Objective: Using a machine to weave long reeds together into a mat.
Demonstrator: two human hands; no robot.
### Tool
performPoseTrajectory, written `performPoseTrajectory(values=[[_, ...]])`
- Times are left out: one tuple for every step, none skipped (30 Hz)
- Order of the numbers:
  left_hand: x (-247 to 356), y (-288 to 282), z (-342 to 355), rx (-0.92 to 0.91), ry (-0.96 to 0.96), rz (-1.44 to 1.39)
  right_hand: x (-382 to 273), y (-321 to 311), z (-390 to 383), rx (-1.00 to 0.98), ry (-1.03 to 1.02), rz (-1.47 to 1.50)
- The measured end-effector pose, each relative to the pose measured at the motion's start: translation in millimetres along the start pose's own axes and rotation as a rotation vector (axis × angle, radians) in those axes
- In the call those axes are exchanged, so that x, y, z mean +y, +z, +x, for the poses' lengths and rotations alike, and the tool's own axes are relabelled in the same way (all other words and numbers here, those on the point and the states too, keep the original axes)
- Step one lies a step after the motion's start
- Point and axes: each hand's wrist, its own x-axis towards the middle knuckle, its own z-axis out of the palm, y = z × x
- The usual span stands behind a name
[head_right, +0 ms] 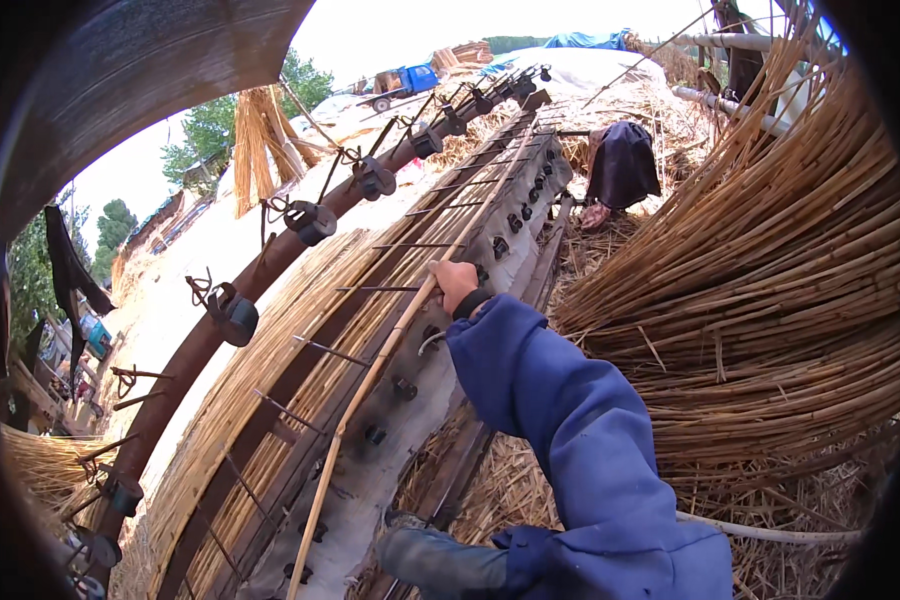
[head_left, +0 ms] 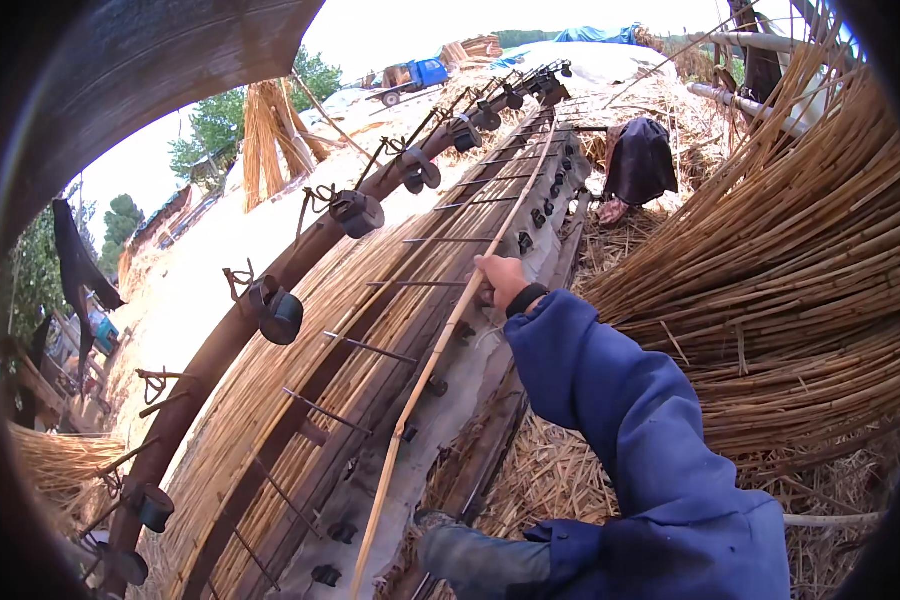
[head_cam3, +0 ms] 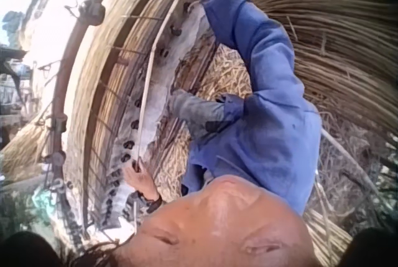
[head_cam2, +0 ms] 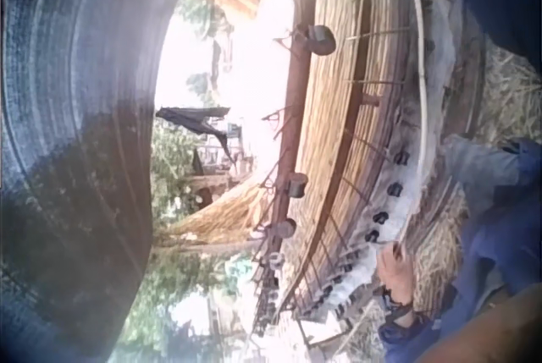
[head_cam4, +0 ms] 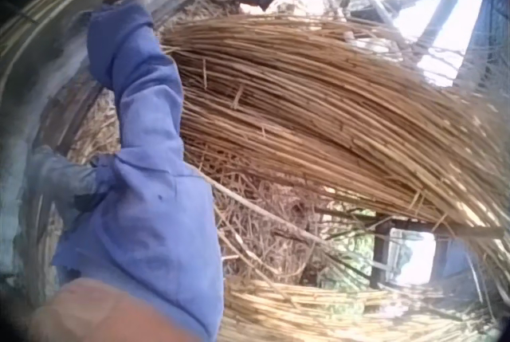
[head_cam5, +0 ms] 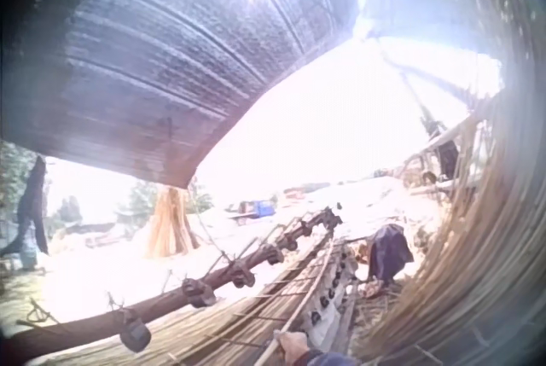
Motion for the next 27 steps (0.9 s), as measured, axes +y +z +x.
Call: performPoseTrajectory(values=[[-1.9, -4.0, 0.4, 0.116, 0.119, 0.089, -3.0, 1.0, 4.4, 0.055, -0.052, -0.029], [-4.5, -8.0, 1.5, 0.229, 0.232, 0.182, -4.1, 3.4, 7.3, 0.024, -0.036, -0.033], [-8.2, -7.8, 6.0, 0.281, 0.255, 0.234, -3.2, 7.8, 8.8, 0.058, -0.034, -0.029], [-14.7, -8.6, 12.8, 0.272, 0.276, 0.238, -1.3, 13.1, 9.0, 0.064, -0.035, -0.024], [-21.6, -8.4, 19.9, 0.218, 0.197, 0.287, -1.1, 16.8, 8.5, -0.004, -0.024, -0.025], [-31.1, -8.1, 30.5, 0.251, 0.247, 0.274, 2.5, 21.3, 5.4, -0.014, 0.007, -0.041], [-40.5, -5.6, 41.4, 0.301, 0.294, 0.305, 7.5, 24.8, 0.5, -0.094, 0.006, -0.06], [-50.9, -5.2, 51.8, 0.19, 0.164, 0.315, 10.4, 28.5, -4.4, -0.079, 0.025, -0.103], [-59.6, 1.5, 67.1, 0.25, 0.248, 0.159, 14.1, 32.7, -9.9, -0.148, 0.02, -0.161], [-66.9, 5.5, 79.4, 0.311, 0.31, 0.081, 17.4, 36.9, -14.7, -0.157, 0.019, -0.233], [-73.0, 6.5, 87.8, 0.292, 0.234, 0.091, 22.2, 42.0, -19.2, -0.234, -0.018, -0.279], [-79.0, 9.0, 100.7, 0.295, 0.242, 0.088, 27.5, 45.2, -23.3, -0.275, -0.051, -0.328], [-83.6, 11.7, 111.4, 0.291, 0.223, 0.043, 32.5, 50.2, -24.5, -0.321, -0.14, -0.48], [-89.3, 15.5, 124.3, 0.312, 0.281, 0.056, 38.3, 56.5, -23.9, -0.387, -0.224, -0.601], [-94.9, 21.3, 134.5, 0.32, 0.288, 0.088, 44.2, 59.0, -23.5, -0.444, -0.319, -0.714], [-102.0, 29.1, 144.0, 0.289, 0.252, 0.048, 53.5, 65.4, -20.6, -0.589, -0.449, -0.756], [-110.8, 37.8, 153.2, 0.319, 0.249, 0.044, 62.2, 75.9, -12.1, -0.627, -0.56, -0.875], [-122.5, 45.6, 161.3, 0.298, 0.236, 0.008, 70.8, 82.6, -4.6, -0.671, -0.608, -0.912], [-133.2, 56.0, 170.2, 0.342, 0.234, -0.039, 79.7, 86.2, 0.9, -0.747, -0.802, -0.905], [-144.9, 63.6, 181.4, 0.358, 0.285, 0.0, 92.6, 95.4, 9.8, -0.729, -0.969, -1.0], [-152.2, 72.2, 189.5, 0.368, 0.279, 0.051, 98.0, 105.0, 24.6, -0.776, -0.929, -1.183], [-159.0, 79.1, 195.1, 0.426, 0.278, 0.057, 109.5, 113.1, 38.1, -0.775, -0.957, -1.224], [-164.5, 86.6, 200.5, 0.449, 0.272, 0.069, 129.0, 119.8, 49.7, -0.715, -0.954, -1.167], [-167.4, 95.8, 205.6, 0.356, 0.151, 0.111, 134.2, 121.4, 63.6, -0.767, -1.052, -1.327], [-172.6, 101.9, 207.9, 0.435, 0.155, 0.128, 146.2, 120.8, 71.1, -0.754, -1.364, -1.354], [-174.5, 108.2, 211.3, 0.38, 0.076, 0.113, 152.2, 121.9, 77.7, -0.775, -1.461, -1.279], [-177.1, 112.7, 213.3, 0.282, 0.009, 0.071, 155.9, 122.4, 81.2, -0.903, -1.209, -1.323]])
